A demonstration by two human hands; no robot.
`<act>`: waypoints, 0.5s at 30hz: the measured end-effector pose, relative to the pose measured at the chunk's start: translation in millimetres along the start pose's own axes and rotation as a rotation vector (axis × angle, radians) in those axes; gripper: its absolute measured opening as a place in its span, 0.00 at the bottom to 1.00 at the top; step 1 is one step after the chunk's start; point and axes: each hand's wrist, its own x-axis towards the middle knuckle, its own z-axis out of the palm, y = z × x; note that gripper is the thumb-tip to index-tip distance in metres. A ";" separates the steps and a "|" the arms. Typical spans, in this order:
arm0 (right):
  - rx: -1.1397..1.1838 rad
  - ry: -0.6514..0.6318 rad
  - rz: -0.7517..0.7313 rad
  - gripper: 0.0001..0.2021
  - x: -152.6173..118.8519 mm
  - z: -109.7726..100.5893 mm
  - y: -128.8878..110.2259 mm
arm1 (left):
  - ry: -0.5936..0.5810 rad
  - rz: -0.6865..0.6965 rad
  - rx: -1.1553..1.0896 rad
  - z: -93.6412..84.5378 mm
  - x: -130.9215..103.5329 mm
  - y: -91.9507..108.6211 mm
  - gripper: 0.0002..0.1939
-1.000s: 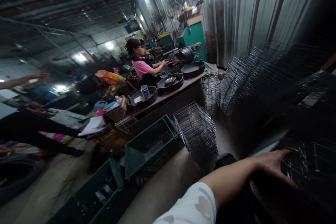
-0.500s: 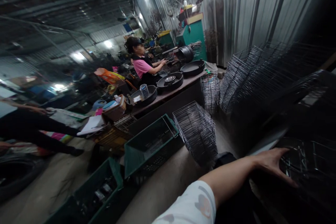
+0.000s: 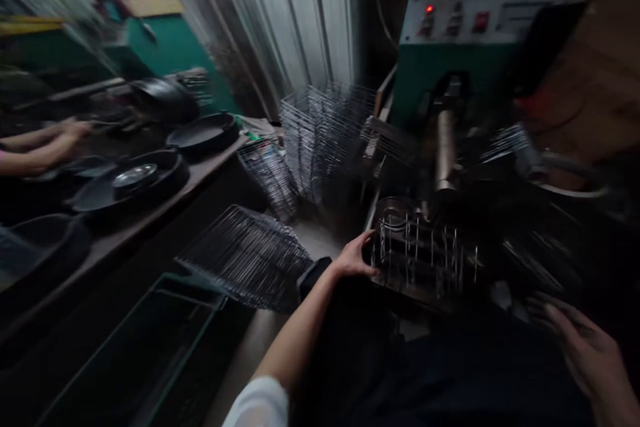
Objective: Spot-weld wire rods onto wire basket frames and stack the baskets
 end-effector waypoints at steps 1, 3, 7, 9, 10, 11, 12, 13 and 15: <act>0.044 0.004 0.039 0.12 -3.7 -2.1 -8.9 | -0.023 0.009 0.074 1.2 -12.1 6.6 0.58; 0.075 -0.076 0.040 0.15 -9.4 4.2 -37.4 | -0.054 0.025 0.201 8.1 -28.3 24.3 0.56; -0.107 -0.425 -0.255 0.13 -14.9 48.5 -95.6 | -0.011 0.104 0.426 34.2 -21.1 66.2 0.58; -0.173 -0.565 -0.399 0.11 -13.7 75.5 -103.5 | 0.008 0.141 0.532 46.4 -9.8 84.0 0.58; -0.210 -0.605 -0.459 0.11 -12.0 87.4 -101.4 | 0.012 0.149 0.569 50.9 -5.5 91.3 0.57; -0.253 -0.630 -0.514 0.11 -9.7 97.6 -96.6 | 0.016 0.151 0.597 54.3 -2.4 97.3 0.57; -0.298 -0.640 -0.566 0.11 -6.9 106.0 -90.1 | 0.023 0.153 0.616 56.5 -0.5 102.1 0.56; -0.353 -0.633 -0.615 0.11 -3.8 112.8 -83.3 | 0.034 0.162 0.629 57.7 0.5 105.8 0.55; -0.492 -0.597 -0.705 0.10 2.3 122.2 -71.8 | 0.063 0.197 0.641 58.0 1.5 110.7 0.53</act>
